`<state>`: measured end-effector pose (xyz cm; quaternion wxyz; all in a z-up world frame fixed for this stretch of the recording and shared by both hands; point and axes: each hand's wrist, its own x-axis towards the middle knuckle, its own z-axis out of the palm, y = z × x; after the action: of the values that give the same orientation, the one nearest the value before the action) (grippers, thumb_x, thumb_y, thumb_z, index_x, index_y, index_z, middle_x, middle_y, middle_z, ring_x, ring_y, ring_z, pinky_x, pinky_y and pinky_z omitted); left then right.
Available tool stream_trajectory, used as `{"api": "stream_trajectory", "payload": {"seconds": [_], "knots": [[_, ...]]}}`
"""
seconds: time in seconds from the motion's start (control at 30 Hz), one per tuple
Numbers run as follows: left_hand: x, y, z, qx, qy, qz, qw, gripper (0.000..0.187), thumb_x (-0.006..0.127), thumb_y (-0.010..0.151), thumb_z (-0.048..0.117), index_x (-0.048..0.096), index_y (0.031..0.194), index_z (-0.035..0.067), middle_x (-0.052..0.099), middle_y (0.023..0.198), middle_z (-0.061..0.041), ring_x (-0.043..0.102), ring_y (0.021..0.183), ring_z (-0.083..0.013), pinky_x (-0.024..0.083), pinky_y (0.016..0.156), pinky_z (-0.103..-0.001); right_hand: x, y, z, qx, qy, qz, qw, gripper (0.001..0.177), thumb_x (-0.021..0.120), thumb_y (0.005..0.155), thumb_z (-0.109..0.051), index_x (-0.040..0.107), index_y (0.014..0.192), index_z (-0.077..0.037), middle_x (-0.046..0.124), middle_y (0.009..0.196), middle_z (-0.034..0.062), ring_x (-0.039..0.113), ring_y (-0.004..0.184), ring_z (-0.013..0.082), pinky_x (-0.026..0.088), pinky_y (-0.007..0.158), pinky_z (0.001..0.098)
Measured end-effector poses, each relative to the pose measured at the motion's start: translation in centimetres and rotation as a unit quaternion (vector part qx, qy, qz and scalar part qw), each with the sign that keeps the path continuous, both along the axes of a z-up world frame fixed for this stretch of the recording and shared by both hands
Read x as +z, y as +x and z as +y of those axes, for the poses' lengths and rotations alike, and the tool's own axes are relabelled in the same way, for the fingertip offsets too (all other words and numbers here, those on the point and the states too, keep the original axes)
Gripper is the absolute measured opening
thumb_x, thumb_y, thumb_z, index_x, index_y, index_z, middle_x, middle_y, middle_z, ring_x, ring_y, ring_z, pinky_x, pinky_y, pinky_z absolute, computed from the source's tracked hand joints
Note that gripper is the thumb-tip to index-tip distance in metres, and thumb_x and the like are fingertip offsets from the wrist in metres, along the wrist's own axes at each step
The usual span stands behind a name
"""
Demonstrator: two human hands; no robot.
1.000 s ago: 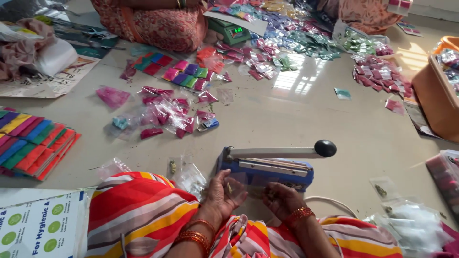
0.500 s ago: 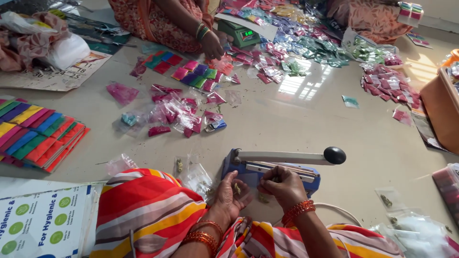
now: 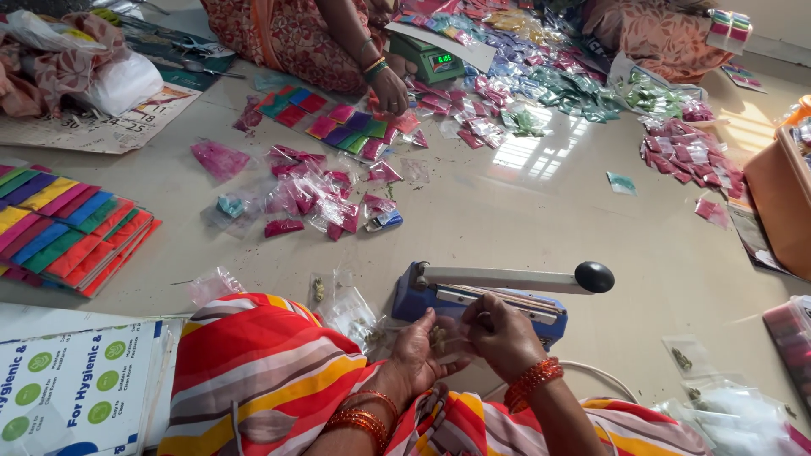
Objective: Manually sealing small plastic bags containing metal components using a heat sealing machine.
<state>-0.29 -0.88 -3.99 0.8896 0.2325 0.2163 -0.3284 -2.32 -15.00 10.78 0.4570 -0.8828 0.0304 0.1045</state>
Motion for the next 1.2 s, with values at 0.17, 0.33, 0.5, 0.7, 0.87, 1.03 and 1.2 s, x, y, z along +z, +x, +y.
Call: {"api": "stream_trajectory", "payload": {"seconds": [0.17,0.33,0.5,0.7,0.87,1.03,1.2], "knots": [[1.8,-1.1,0.1,-0.056,-0.035,-0.080,0.995,0.039,0.046,0.103,0.050,0.059,0.111,0.015,0.072,0.101,-0.005,0.072,0.102,-0.0266,0.060,0.087,-0.054,0.6,-0.1,-1.1,-0.030,0.025,0.012,0.999,0.017,0.071,0.091,-0.006,0.067,0.107,-0.002,0.077,0.098,0.0102,0.075,0.087,0.0143,0.063,0.075,0.0290],[2.8,-2.0,-0.4,-0.128,-0.029,-0.180,0.975,0.027,0.053,0.105,0.040,0.053,0.121,0.018,0.074,0.111,0.001,0.071,0.111,-0.0211,0.059,0.092,-0.051,-0.7,-0.2,-3.7,-0.032,0.087,0.007,0.996,0.042,0.066,0.085,0.001,0.057,0.126,-0.009,0.080,0.111,0.0089,0.079,0.095,0.0137,0.065,0.075,0.0304],[-3.9,-0.2,-1.9,-0.121,0.213,-0.125,0.961,0.023,0.054,0.103,0.030,0.059,0.119,0.015,0.076,0.101,-0.004,0.069,0.089,-0.0190,0.055,0.071,-0.036,0.2,0.8,-14.2,-0.172,-0.141,-0.089,0.971,0.051,0.070,0.083,0.007,0.057,0.130,-0.009,0.080,0.103,0.0127,0.079,0.086,0.0212,0.065,0.072,0.0354],[-4.6,0.1,-2.2,-0.136,0.428,-0.164,0.878,0.018,0.060,0.096,0.022,0.070,0.107,0.011,0.079,0.098,-0.007,0.069,0.081,-0.0168,0.054,0.066,-0.034,-4.3,3.2,-22.6,-0.330,-0.166,0.006,0.930,0.037,0.067,0.093,0.002,0.060,0.129,-0.001,0.079,0.101,0.0217,0.079,0.081,0.0288,0.064,0.071,0.0385],[-6.6,0.7,-2.0,-0.125,0.549,-0.185,0.805,0.018,0.069,0.088,0.022,0.074,0.103,0.013,0.079,0.099,-0.009,0.073,0.088,-0.0195,0.057,0.078,-0.034,-13.3,5.1,-28.1,-0.380,-0.180,-0.018,0.907,0.043,0.074,0.085,-0.005,0.065,0.126,-0.006,0.076,0.103,0.0208,0.076,0.086,0.0307,0.063,0.075,0.0434],[-9.5,2.0,-2.6,-0.083,0.600,-0.239,0.759,0.022,0.070,0.087,0.020,0.070,0.107,0.012,0.076,0.104,-0.008,0.073,0.100,-0.0248,0.056,0.089,-0.037,-14.7,4.0,-24.5,-0.303,-0.391,-0.069,0.866,0.029,0.079,0.086,-0.024,0.078,0.114,-0.016,0.076,0.109,0.0130,0.073,0.097,0.0304,0.059,0.087,0.0458],[-10.4,2.3,-3.3,-0.081,0.642,-0.351,0.677,0.027,0.063,0.086,0.008,0.062,0.114,0.010,0.073,0.105,-0.011,0.071,0.102,-0.0304,0.056,0.088,-0.041,-15.6,2.2,-14.8,-0.021,-0.158,0.095,0.983,0.029,0.088,0.074,-0.030,0.081,0.099,-0.017,0.082,0.101,0.0032,0.076,0.095,0.0173,0.057,0.089,0.0331]]}}
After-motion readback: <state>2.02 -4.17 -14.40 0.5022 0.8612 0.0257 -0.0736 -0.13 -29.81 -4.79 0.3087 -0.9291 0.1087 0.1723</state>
